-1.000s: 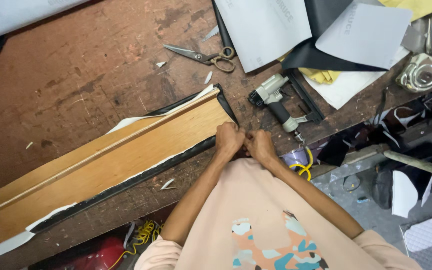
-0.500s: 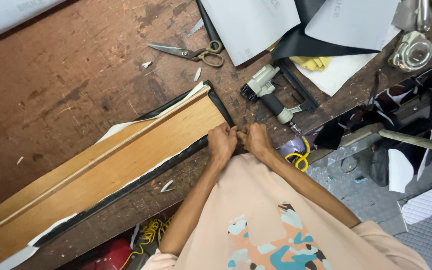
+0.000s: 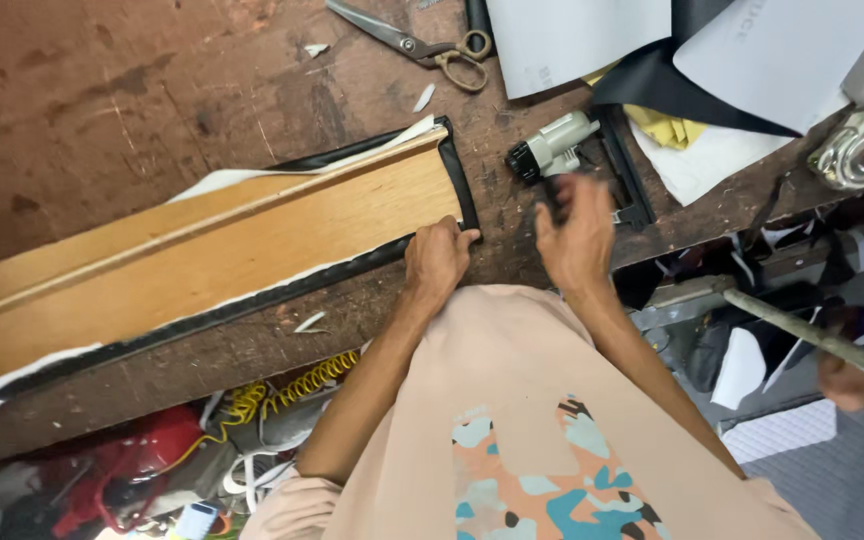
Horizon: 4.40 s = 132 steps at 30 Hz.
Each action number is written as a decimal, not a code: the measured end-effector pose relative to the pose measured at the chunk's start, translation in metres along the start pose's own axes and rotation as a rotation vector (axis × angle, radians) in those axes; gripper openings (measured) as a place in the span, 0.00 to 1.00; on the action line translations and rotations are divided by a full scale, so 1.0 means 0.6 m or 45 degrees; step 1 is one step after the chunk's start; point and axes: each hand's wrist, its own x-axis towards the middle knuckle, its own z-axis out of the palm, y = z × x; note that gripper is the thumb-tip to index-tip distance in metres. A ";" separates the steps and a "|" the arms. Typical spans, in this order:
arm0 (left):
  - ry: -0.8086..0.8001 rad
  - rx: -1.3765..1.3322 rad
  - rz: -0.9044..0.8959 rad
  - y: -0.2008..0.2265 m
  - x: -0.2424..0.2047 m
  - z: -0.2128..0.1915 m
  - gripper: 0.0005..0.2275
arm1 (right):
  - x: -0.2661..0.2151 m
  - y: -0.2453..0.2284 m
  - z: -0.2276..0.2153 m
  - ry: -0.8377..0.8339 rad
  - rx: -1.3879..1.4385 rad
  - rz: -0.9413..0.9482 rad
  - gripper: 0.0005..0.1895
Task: The person staples white and black fabric onto the edges of a long wooden board using a pneumatic staple gun. They repeatedly trim excess fabric with scissors and re-staple to secure the material along the board's length.
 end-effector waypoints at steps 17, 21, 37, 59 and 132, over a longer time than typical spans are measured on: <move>-0.079 0.168 -0.011 0.000 0.009 -0.018 0.14 | 0.048 -0.014 -0.111 -0.610 0.216 0.359 0.21; 0.030 0.096 0.028 -0.009 0.001 -0.024 0.13 | 0.016 -0.058 -0.128 -0.924 0.146 0.107 0.27; -0.019 0.075 0.016 -0.030 0.011 -0.008 0.04 | 0.025 -0.130 -0.077 -1.044 -0.448 -0.409 0.28; 0.162 -0.660 -0.243 -0.089 0.027 -0.013 0.13 | 0.048 -0.165 -0.050 -1.250 -0.632 -0.345 0.33; 0.509 -0.250 -0.250 -0.007 0.054 -0.031 0.14 | 0.215 -0.175 -0.009 -1.079 -0.537 -0.471 0.17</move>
